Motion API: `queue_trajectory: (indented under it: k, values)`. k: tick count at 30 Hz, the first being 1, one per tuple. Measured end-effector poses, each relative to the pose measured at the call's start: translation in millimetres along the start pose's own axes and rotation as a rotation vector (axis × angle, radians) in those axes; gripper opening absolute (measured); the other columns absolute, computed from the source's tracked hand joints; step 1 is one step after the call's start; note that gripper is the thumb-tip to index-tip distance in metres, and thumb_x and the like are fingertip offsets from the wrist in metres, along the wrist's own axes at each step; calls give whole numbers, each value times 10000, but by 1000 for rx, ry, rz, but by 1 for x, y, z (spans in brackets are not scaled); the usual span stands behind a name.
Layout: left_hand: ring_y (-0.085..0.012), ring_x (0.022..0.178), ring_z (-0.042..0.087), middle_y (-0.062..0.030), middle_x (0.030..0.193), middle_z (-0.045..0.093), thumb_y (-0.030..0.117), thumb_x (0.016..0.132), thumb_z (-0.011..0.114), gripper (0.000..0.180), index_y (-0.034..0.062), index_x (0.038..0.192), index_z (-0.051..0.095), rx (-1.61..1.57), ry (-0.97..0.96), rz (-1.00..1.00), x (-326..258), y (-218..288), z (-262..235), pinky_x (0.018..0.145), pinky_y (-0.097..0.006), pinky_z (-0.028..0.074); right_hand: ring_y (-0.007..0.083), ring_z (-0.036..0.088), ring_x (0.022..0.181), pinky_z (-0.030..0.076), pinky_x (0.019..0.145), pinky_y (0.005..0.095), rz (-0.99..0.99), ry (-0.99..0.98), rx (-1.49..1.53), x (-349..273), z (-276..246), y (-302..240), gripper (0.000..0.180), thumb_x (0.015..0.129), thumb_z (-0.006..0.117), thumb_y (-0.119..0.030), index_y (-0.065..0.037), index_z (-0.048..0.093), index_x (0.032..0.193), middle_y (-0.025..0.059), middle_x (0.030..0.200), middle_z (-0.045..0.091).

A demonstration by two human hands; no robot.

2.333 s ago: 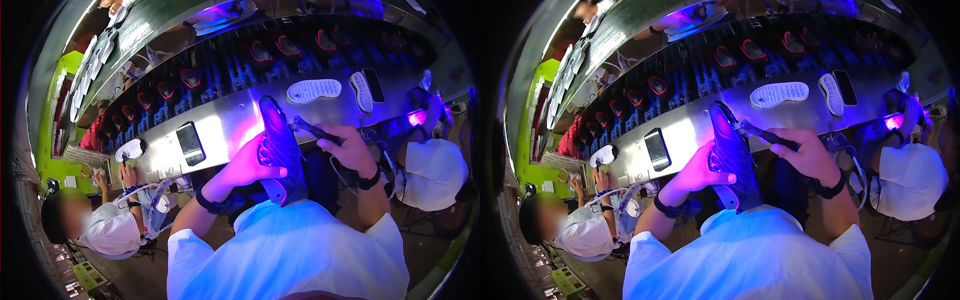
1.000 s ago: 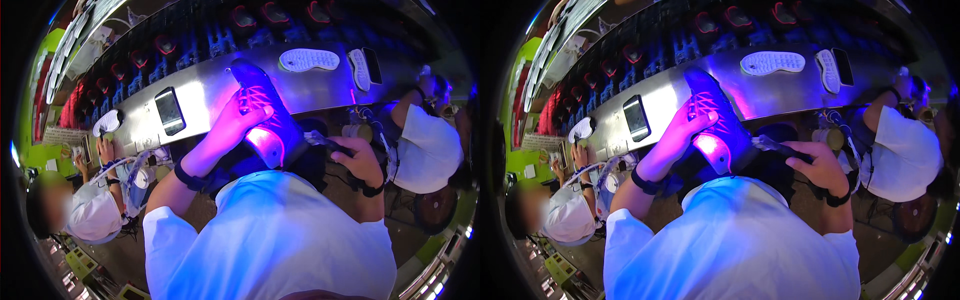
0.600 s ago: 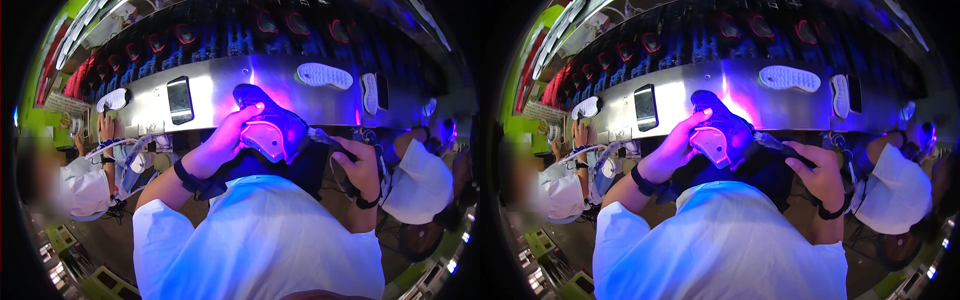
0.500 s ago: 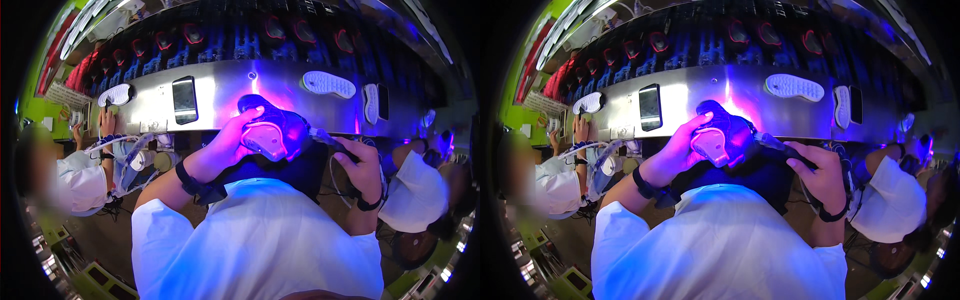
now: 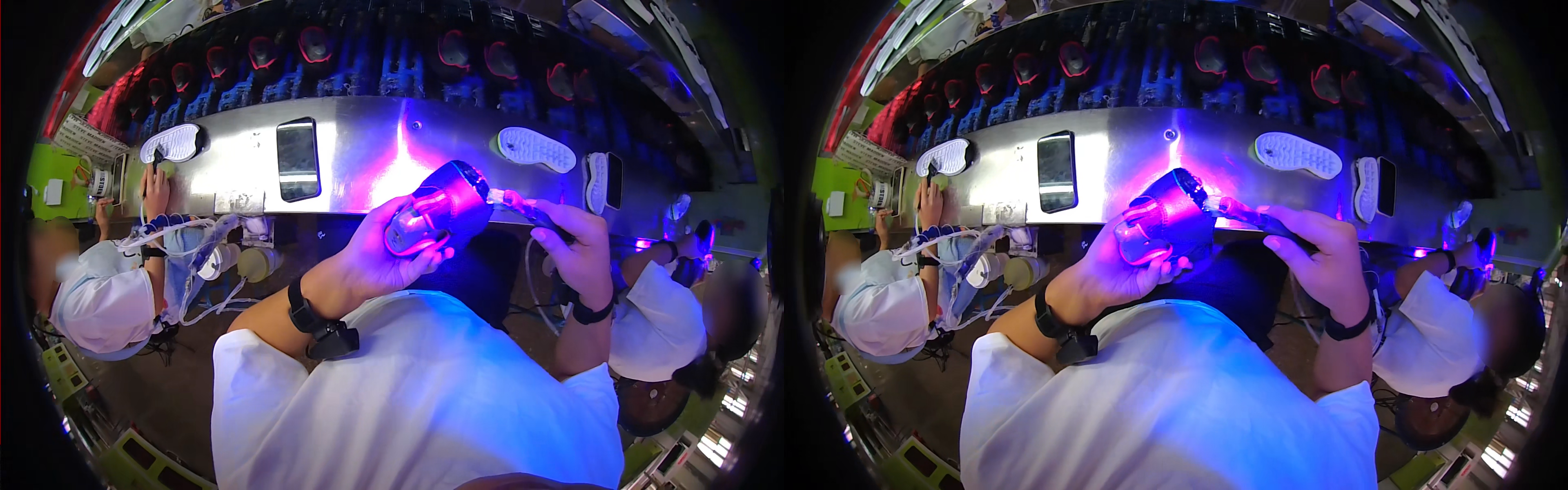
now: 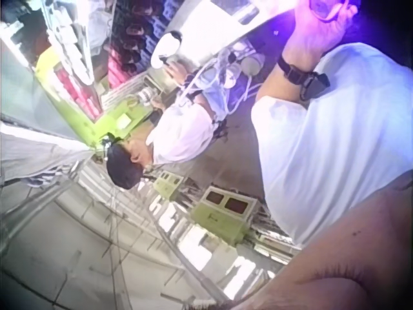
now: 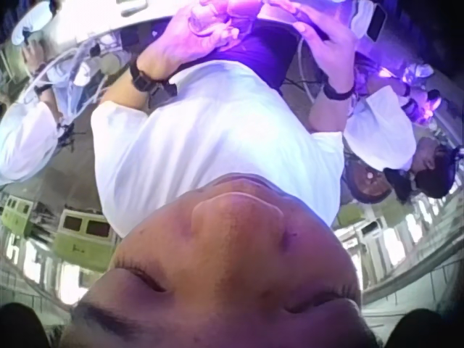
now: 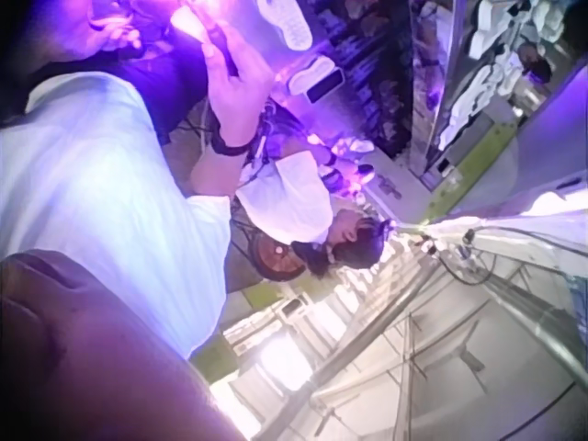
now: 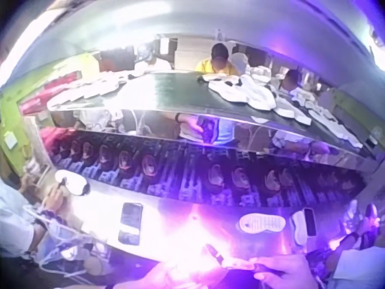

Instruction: The person applies adhesive/glue to the bottom edges and seams of shoe uppers at a factory workstation.

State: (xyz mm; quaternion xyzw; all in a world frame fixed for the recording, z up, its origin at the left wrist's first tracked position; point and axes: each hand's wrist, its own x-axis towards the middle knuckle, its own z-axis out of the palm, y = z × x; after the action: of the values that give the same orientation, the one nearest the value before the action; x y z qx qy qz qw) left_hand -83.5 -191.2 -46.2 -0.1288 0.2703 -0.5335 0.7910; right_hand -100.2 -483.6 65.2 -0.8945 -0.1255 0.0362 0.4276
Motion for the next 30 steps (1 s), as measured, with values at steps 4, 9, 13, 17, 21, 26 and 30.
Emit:
queue_trajectory:
  k: [4,9,13,17,21,26,30]
  values:
    - [-479,1070,650,-365,1372,460,496,968,585,757,-1,1492,355,-46,-88,-52,10,-10,-5,812,-401,656,190,651,732,509,698,297,-43,37,38,1,8,5,397,812,776,-22,-41,724,1204,97,843,687]
    - [-466,1035,636,-303,1282,549,474,965,573,683,-5,1433,438,-169,-136,-126,13,-29,2,827,-441,647,190,606,677,488,660,301,-121,93,34,-10,15,14,387,799,794,-51,-34,728,1180,75,771,624]
    - [-453,1027,645,-298,1277,576,466,968,575,660,-3,1418,464,-163,-209,-187,22,-37,-2,838,-458,638,199,625,692,489,659,303,-141,145,86,-35,28,39,386,797,812,-108,-22,726,1163,78,789,641]
    - [-355,988,691,-224,1169,669,491,990,538,602,30,1378,527,280,-107,-47,22,-39,23,832,-468,620,196,669,744,520,707,316,-83,215,114,-67,33,57,341,813,766,-47,4,716,1146,99,842,684]
    - [-235,1048,701,-129,1201,689,278,990,619,449,36,1360,539,733,-43,203,46,-26,46,955,-382,549,190,690,801,534,789,310,118,256,-12,-51,15,62,337,873,710,-40,-20,701,1209,122,948,736]
    - [-199,1146,642,-93,1269,645,149,874,752,670,34,1459,445,1294,-76,347,51,-20,80,1036,-375,493,222,728,872,534,786,337,253,332,170,-15,9,56,352,892,750,-134,-27,695,1223,169,973,746]
    - [-181,1227,574,-76,1323,606,119,752,861,873,30,1496,413,1568,-12,550,51,-9,88,1085,-367,441,275,719,860,538,794,347,14,382,82,-40,41,62,381,845,785,-105,-31,703,1209,172,968,736]
